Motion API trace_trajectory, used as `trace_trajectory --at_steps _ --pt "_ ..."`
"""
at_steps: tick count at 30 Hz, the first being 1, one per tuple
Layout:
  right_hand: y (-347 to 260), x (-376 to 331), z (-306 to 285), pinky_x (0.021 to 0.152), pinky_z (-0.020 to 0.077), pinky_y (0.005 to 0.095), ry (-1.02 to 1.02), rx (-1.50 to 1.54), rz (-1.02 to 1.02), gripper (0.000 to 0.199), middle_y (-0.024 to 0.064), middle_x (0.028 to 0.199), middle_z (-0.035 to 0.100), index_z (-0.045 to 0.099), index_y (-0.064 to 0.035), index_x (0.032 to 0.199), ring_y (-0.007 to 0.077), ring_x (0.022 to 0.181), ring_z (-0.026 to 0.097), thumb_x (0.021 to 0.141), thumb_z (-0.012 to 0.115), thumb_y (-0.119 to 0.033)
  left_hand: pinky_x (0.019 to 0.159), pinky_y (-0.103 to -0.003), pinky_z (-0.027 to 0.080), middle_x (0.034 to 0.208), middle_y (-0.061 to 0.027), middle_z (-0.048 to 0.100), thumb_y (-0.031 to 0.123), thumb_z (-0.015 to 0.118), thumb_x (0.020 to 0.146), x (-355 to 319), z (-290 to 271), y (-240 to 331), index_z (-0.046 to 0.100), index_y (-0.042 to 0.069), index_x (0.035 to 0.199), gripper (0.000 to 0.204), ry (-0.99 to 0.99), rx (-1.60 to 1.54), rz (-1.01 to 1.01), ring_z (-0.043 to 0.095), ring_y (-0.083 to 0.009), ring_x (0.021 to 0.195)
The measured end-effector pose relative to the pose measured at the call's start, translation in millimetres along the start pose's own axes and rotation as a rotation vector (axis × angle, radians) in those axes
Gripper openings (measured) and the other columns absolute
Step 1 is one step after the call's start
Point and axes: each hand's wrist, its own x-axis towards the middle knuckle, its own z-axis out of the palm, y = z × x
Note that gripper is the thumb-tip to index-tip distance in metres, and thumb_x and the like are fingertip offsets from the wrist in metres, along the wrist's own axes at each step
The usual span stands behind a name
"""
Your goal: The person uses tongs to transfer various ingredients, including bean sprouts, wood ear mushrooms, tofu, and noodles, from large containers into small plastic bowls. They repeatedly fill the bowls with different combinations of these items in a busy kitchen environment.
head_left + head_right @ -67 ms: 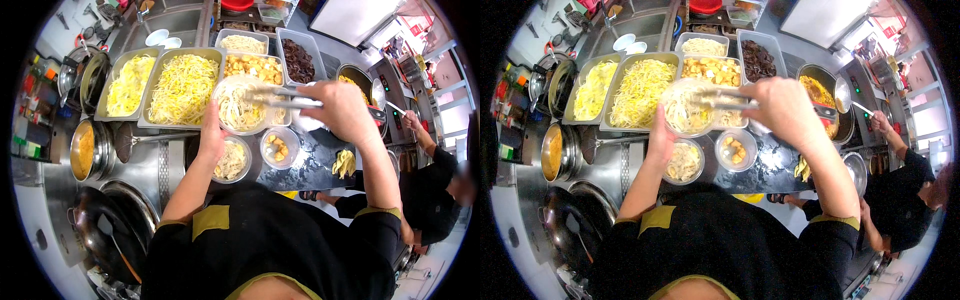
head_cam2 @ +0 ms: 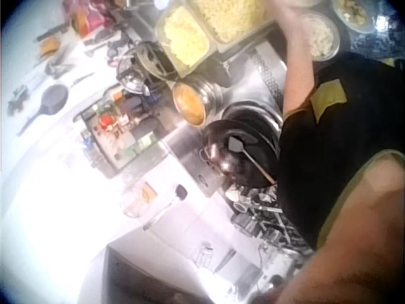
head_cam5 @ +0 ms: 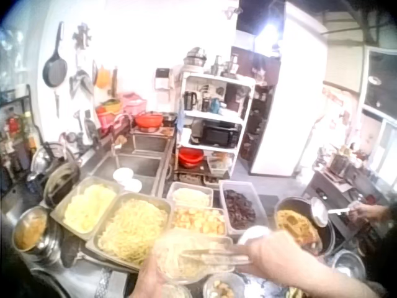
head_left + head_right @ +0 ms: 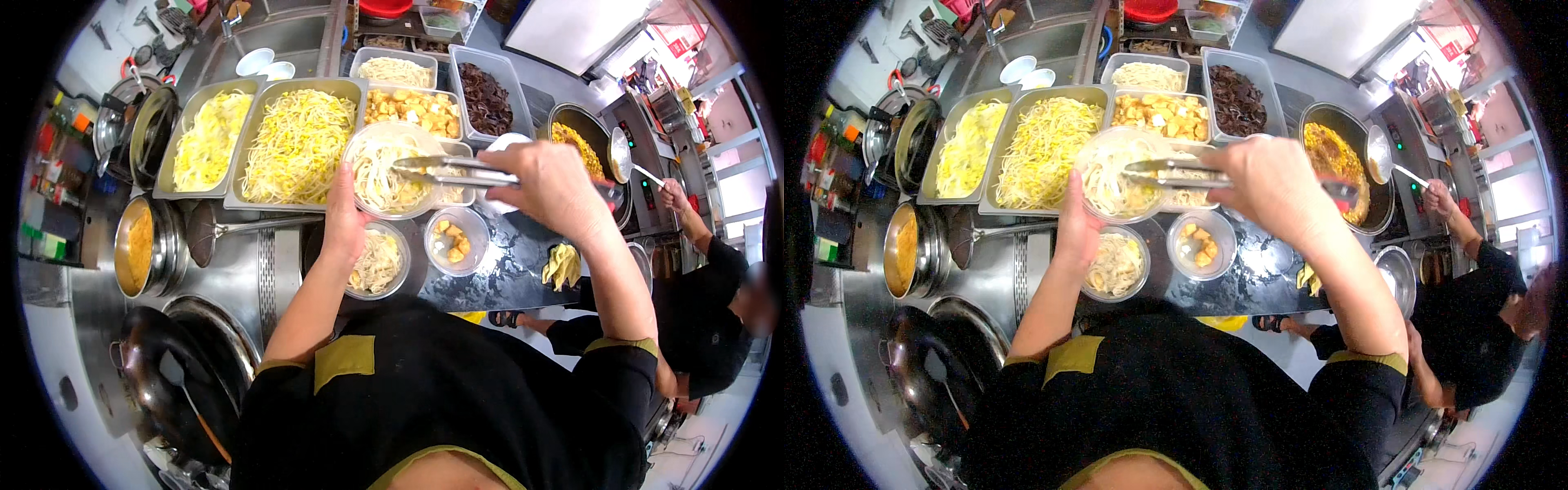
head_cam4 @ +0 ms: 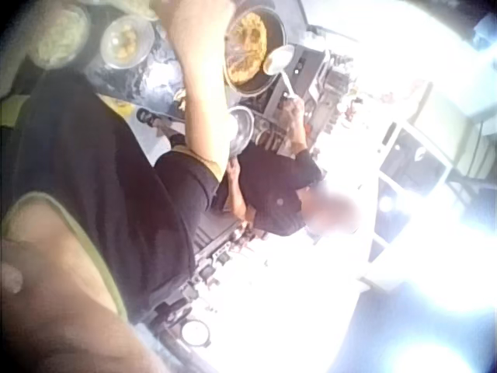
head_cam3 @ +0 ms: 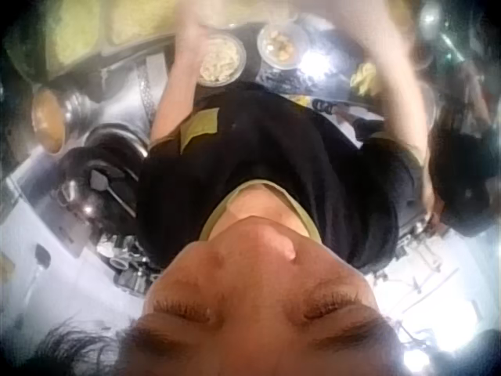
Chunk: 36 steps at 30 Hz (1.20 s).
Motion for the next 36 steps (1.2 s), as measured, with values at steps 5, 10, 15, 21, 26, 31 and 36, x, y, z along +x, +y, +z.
trace_trajectory --at_steps 5,10,15,21,26,31,36 --pt "-1.1 -12.0 -21.9 0.074 0.0538 0.0354 -0.015 0.011 -0.042 0.046 0.0129 0.091 0.072 0.071 -0.0123 0.114 0.0250 0.080 0.071 0.071 0.081 -0.025 0.090 -0.043 0.056 0.137 -0.0139 0.051 0.052 0.039 0.102 4.3 -10.8 -2.1 0.037 0.004 0.143 0.063 0.016 -0.048 0.014 0.058 -0.0236 0.120" --pt "2.2 -3.6 6.0 0.076 0.0534 0.0390 0.113 0.021 -0.010 0.045 0.0160 0.096 0.071 0.069 -0.0085 0.114 0.0323 0.084 0.069 0.073 0.079 -0.025 0.097 -0.044 0.052 0.138 -0.0133 0.050 0.052 0.039 0.101 -0.4 0.1 4.7 0.036 0.005 0.144 0.064 -0.039 -0.054 -0.005 0.055 -0.0247 0.123" --pt "23.7 -31.8 3.2 0.073 0.0539 0.0364 0.275 0.403 0.016 0.051 0.0141 0.090 0.070 0.061 -0.0056 0.123 0.0240 0.081 0.069 0.079 0.075 -0.027 0.099 -0.046 0.050 0.139 -0.0153 0.051 0.052 0.031 0.102 -8.7 -25.1 26.4 0.036 0.004 0.144 0.064 -0.035 -0.104 -0.073 0.052 -0.0288 0.127" --pt "21.7 -85.9 140.8 0.067 0.0525 0.0394 0.178 0.633 0.489 0.032 0.0205 0.076 0.065 0.060 0.0001 0.103 0.0313 0.073 0.069 0.077 0.070 -0.016 0.105 -0.050 0.043 0.140 -0.0144 0.050 0.046 0.028 0.103 -38.7 -83.1 57.9 0.036 0.005 0.146 0.059 0.228 0.060 0.022 0.048 -0.0300 0.130" --pt "18.8 -116.7 277.7 0.062 0.0526 0.0505 0.328 0.538 0.786 0.036 0.0222 0.067 0.065 0.054 -0.0012 0.087 0.0427 0.068 0.066 0.085 0.070 -0.034 0.108 -0.048 0.039 0.145 -0.0147 0.045 0.043 0.028 0.104 -63.3 -114.2 47.2 0.035 0.004 0.146 0.058 0.181 0.062 -0.055 0.046 -0.0296 0.133" --pt "0.7 -94.8 309.4 0.062 0.0524 0.0513 0.364 0.540 0.819 0.041 0.0259 0.072 0.065 0.053 0.0004 0.092 0.0458 0.068 0.065 0.084 0.071 -0.036 0.112 -0.043 0.035 0.148 -0.0158 0.042 0.040 0.029 0.104 -72.3 -92.6 33.8 0.033 0.001 0.147 0.059 0.060 0.055 -0.151 0.042 -0.0282 0.136" --pt "23.7 -139.5 261.5 0.063 0.0513 0.0455 0.319 0.469 0.958 0.039 0.0147 0.075 0.064 0.051 -0.0047 0.096 0.0369 0.071 0.065 0.081 0.075 -0.032 0.111 -0.042 0.037 0.148 -0.0156 0.041 0.038 0.032 0.104 -91.8 -73.3 26.6 0.034 0.001 0.147 0.057 0.061 0.067 -0.141 0.043 -0.0280 0.135"
